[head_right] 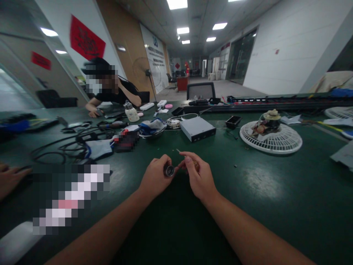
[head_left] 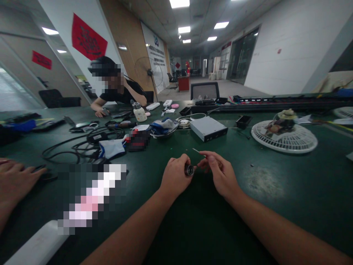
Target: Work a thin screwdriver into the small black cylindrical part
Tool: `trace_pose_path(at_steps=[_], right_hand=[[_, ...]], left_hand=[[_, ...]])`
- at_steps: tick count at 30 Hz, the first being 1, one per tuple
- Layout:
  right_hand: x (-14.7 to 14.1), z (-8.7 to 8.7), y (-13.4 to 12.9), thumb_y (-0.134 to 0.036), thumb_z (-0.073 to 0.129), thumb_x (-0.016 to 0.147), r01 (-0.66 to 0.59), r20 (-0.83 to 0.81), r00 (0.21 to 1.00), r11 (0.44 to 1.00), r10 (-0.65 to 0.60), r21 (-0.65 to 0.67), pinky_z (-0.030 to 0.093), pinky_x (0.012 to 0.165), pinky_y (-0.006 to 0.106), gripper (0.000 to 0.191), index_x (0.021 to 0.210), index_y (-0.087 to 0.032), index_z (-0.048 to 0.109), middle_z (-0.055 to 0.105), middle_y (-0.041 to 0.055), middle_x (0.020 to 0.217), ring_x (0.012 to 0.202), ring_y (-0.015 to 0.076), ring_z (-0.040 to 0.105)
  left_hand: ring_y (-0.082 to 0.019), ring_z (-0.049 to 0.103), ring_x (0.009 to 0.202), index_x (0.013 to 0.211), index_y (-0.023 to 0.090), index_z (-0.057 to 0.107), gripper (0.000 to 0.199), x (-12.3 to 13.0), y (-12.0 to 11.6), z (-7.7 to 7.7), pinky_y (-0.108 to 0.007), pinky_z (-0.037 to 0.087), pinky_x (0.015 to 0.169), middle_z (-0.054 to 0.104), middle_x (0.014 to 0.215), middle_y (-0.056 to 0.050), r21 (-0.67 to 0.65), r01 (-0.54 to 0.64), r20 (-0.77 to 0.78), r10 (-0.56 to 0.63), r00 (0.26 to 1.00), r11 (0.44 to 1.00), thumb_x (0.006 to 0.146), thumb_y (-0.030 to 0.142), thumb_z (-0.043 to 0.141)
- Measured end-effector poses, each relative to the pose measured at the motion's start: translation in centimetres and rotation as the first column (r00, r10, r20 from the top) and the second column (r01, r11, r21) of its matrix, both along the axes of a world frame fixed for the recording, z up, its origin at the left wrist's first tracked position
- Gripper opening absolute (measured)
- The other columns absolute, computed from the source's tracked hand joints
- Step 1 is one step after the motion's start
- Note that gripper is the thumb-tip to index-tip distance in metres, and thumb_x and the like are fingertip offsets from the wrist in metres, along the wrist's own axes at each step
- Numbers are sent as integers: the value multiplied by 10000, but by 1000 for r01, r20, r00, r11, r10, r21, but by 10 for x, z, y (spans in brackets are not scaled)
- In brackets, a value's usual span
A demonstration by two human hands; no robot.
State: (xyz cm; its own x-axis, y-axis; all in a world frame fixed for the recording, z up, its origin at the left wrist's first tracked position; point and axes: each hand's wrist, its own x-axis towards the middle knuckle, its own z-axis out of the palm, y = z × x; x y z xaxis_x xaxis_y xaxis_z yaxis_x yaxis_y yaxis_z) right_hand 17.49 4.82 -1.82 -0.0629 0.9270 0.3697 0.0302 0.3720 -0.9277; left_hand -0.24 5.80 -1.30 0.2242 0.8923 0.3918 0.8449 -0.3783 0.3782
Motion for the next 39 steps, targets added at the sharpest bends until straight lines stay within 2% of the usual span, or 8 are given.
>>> trace_pose_path(at_steps=[3, 8, 12, 18, 22, 27, 34, 39], right_hand=[[2, -2, 0, -496, 448, 1038, 51, -166, 985, 997, -42, 50, 519, 686, 325, 432, 1126, -201, 752, 768, 81, 932, 815, 201, 680], [4, -3, 1, -535, 417, 1036, 50, -325, 945, 999, -47, 1, 511, 618, 322, 571, 797, -165, 782, 750, 88, 712, 675, 202, 678], [3, 0, -2, -534, 478, 1014, 47, -215, 975, 999, -49, -17, 502, 580, 304, 547, 746, -157, 769, 728, 77, 655, 615, 189, 653], [2, 1, -5, -496, 492, 1018, 31, -93, 995, 997, -25, 64, 525, 622, 304, 491, 788, -170, 778, 744, 71, 713, 663, 191, 663], [3, 2, -6, -463, 452, 1042, 16, -87, 996, 996, -9, 89, 534, 650, 318, 487, 819, -181, 782, 750, 71, 737, 691, 196, 674], [3, 0, -7, -472, 438, 1040, -62, -73, 995, 994, 69, 92, 541, 622, 323, 517, 796, -170, 779, 742, 75, 709, 675, 204, 689], [2, 1, -7, -470, 477, 1027, 123, -56, 991, 990, -119, 70, 542, 581, 296, 494, 763, -177, 775, 728, 66, 666, 619, 178, 673], [2, 1, -7, -502, 466, 1021, 13, -63, 998, 999, -10, 50, 560, 593, 315, 523, 789, -167, 794, 738, 80, 674, 625, 189, 683]], left_hand=[[-212, 567, 766, 897, 226, 520, 172, 0, 0, -1, -309, 385, 663, 643, 812, -7, -7, -66, 9, 66, 998, 998, 883, 318, 664], [-205, 589, 753, 930, 233, 562, 131, 1, 0, 1, -308, 380, 668, 677, 815, -2, -23, -97, -2, 97, 995, 995, 915, 332, 646], [-214, 601, 768, 902, 242, 609, 140, 1, 0, 1, -309, 380, 671, 685, 805, -7, -25, -114, -52, 113, 992, 993, 937, 376, 623], [-190, 607, 725, 849, 230, 610, 191, 1, 0, 1, -309, 386, 687, 686, 766, 6, -17, -74, -75, 72, 995, 997, 942, 397, 614], [-175, 596, 674, 831, 225, 598, 157, 0, 0, 2, -325, 400, 726, 674, 733, 18, -20, -17, -83, 15, 996, 1000, 941, 336, 605], [-171, 587, 650, 794, 222, 595, 225, -1, 1, -1, -324, 387, 712, 662, 697, 19, -5, -20, -87, 20, 996, 1000, 946, 388, 605], [-158, 549, 608, 749, 216, 577, 269, -1, 2, -2, -318, 368, 697, 628, 653, 17, 12, 5, -110, -3, 994, 1000, 948, 397, 585], [-162, 536, 604, 735, 216, 563, 279, -1, 1, 0, -310, 343, 651, 622, 646, 12, -2, -9, -124, 9, 992, 1000, 947, 398, 577]])
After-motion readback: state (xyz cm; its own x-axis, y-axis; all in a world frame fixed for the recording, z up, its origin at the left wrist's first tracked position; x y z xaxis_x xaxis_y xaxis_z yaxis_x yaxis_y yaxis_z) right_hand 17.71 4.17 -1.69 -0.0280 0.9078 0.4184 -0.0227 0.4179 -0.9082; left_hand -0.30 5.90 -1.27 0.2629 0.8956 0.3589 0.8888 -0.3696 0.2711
